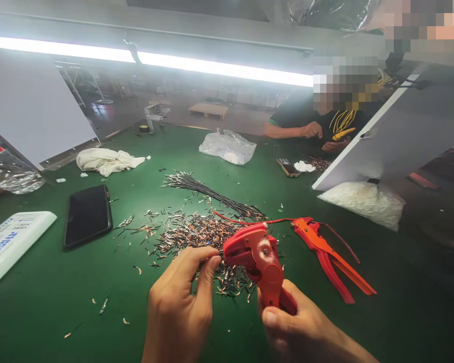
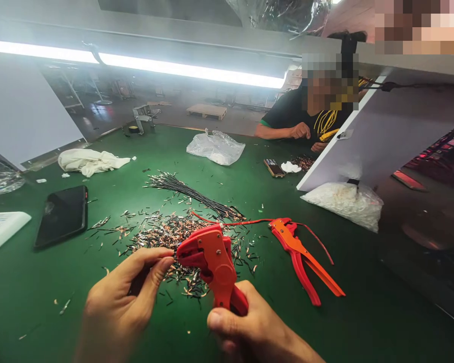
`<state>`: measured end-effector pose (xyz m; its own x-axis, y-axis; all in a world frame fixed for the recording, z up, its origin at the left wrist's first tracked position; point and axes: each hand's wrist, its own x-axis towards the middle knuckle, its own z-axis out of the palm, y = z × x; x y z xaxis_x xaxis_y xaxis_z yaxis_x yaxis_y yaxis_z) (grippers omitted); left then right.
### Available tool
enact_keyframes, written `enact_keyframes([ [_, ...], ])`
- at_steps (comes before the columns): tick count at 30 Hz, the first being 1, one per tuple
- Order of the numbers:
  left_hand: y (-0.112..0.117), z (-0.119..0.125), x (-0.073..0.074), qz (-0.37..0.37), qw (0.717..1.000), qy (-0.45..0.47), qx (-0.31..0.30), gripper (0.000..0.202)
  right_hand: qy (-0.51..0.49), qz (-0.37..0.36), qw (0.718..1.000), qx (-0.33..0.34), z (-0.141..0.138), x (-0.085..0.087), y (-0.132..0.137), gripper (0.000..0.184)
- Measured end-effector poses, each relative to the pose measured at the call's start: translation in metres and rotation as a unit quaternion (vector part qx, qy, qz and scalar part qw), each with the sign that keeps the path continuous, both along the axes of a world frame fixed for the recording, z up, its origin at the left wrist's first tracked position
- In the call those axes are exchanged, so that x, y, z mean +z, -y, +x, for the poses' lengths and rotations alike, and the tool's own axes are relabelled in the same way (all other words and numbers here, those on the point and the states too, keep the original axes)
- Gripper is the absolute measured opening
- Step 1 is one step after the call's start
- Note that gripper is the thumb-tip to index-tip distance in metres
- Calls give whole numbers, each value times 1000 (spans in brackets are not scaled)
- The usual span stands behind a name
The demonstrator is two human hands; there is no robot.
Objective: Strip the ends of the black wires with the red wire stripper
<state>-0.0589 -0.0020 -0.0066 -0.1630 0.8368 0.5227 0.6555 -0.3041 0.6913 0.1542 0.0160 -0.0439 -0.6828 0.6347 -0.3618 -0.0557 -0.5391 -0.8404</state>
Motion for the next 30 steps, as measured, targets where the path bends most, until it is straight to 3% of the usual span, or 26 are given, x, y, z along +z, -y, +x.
enact_keyframes([
  [4, 2, 2, 2, -10, 1000, 18, -13, 15, -15, -22, 999, 26, -1, 1, -1, 49],
  [10, 2, 1, 4, -15, 999, 29, -41, 13, -45, 5, 999, 26, -1, -5, -3, 47],
  [21, 3, -1, 2, 5, 1000, 20, -20, 14, -57, 20, 996, 64, 5, 0, -4, 43],
  [30, 1, 3, 0, 76, 996, -40, 20, 16, -195, -63, 978, 26, -7, 0, 1, 34],
])
